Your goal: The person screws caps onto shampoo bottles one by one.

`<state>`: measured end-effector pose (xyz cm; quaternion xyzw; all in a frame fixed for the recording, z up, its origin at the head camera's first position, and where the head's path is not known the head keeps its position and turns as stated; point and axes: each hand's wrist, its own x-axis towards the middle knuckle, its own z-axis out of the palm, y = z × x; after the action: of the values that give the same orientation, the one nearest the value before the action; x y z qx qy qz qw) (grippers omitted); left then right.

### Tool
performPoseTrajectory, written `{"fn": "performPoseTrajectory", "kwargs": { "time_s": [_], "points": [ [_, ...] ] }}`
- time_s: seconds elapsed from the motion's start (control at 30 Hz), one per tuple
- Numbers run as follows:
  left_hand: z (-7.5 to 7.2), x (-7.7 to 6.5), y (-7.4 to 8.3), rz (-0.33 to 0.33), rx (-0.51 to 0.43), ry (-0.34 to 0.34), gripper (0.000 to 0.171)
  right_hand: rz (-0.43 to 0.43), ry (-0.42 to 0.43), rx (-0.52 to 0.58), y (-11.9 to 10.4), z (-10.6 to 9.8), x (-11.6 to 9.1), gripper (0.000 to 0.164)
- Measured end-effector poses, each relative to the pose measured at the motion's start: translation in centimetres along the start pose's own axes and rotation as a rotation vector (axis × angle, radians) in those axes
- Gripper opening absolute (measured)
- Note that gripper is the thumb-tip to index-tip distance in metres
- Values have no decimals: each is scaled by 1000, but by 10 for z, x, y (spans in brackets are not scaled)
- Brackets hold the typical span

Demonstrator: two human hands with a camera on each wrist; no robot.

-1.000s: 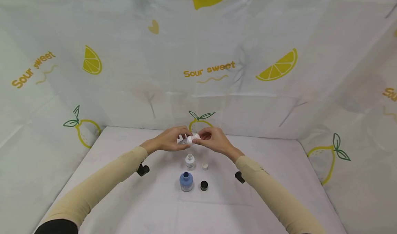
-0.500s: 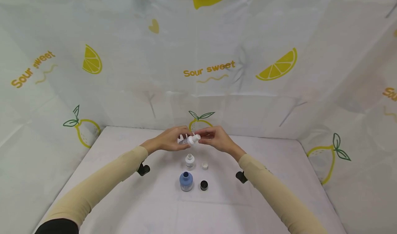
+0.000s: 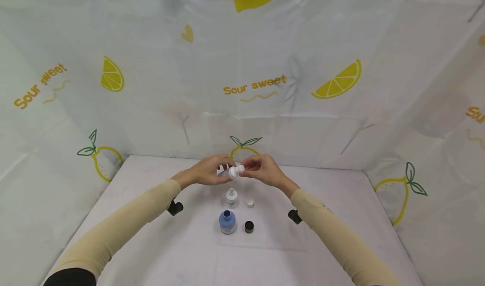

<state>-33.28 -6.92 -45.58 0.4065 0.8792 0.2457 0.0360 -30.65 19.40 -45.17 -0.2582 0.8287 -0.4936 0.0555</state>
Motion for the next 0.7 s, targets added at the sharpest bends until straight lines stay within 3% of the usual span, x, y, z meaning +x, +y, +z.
{"fn": "performPoseTrajectory", "kwargs": {
  "time_s": [0.7],
  "points": [
    [-1,-1,3,-25,4,-15,40,69,46,-90,-3,6,-1,21]
  ]
}}
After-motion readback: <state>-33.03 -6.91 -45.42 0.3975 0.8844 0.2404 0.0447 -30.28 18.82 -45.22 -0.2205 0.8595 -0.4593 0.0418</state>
